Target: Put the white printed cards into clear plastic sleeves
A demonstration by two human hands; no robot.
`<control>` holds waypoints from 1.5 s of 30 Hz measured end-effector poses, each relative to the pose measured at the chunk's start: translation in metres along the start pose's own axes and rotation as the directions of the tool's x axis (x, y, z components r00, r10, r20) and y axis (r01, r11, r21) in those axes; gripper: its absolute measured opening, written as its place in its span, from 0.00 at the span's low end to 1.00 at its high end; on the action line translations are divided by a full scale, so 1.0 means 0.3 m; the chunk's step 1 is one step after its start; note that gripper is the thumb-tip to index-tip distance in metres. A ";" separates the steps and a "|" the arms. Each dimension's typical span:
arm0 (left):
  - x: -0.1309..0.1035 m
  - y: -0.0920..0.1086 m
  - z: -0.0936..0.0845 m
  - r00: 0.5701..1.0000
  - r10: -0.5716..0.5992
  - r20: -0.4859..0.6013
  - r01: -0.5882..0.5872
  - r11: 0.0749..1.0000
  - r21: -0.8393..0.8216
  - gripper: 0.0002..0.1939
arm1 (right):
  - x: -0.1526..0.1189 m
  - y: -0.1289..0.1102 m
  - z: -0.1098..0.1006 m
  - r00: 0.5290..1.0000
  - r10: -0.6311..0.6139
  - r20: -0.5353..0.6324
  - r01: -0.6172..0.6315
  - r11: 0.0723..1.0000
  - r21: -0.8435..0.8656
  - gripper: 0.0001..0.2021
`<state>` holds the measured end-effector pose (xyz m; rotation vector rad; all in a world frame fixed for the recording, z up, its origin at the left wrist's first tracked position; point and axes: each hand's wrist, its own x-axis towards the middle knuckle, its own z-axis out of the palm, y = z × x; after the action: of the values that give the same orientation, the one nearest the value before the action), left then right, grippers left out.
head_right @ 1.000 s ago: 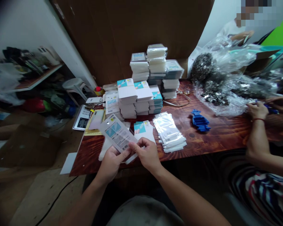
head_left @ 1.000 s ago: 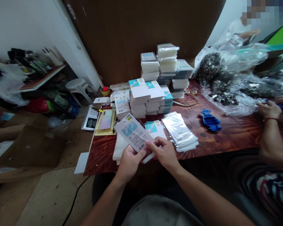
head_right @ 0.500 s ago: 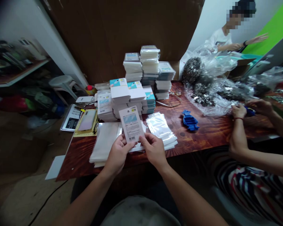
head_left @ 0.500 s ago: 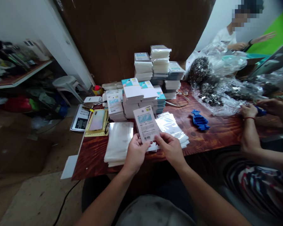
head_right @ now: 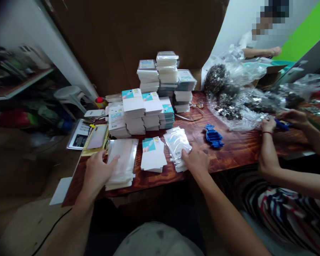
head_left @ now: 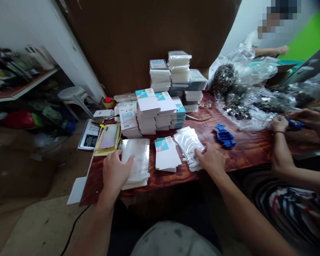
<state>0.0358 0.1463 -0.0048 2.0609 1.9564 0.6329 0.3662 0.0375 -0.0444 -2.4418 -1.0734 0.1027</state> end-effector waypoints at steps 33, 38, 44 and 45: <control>-0.036 0.083 0.013 0.825 -0.117 0.553 0.565 0.148 -0.812 0.09 | -0.136 -0.229 -0.041 0.312 -0.912 0.266 0.950 0.303 -0.075 0.08; -0.022 0.085 0.039 0.853 -0.165 0.495 0.514 0.098 -0.852 0.13 | -0.106 -0.172 -0.106 0.496 -0.829 -0.257 0.865 0.499 0.059 0.07; -0.021 0.110 0.058 0.881 -0.181 0.437 0.442 -0.012 -0.897 0.14 | -0.149 -0.153 -0.192 0.932 -0.276 0.234 -0.006 0.635 0.773 0.16; -0.024 0.118 0.058 0.882 -0.169 0.439 0.442 -0.019 -0.897 0.14 | -0.159 -0.157 -0.185 0.869 -0.300 0.393 -0.145 0.605 0.783 0.18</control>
<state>0.0751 0.1384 -0.0054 0.6389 1.0351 1.1417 0.3152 0.0096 0.0203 -1.5355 -1.0132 1.0130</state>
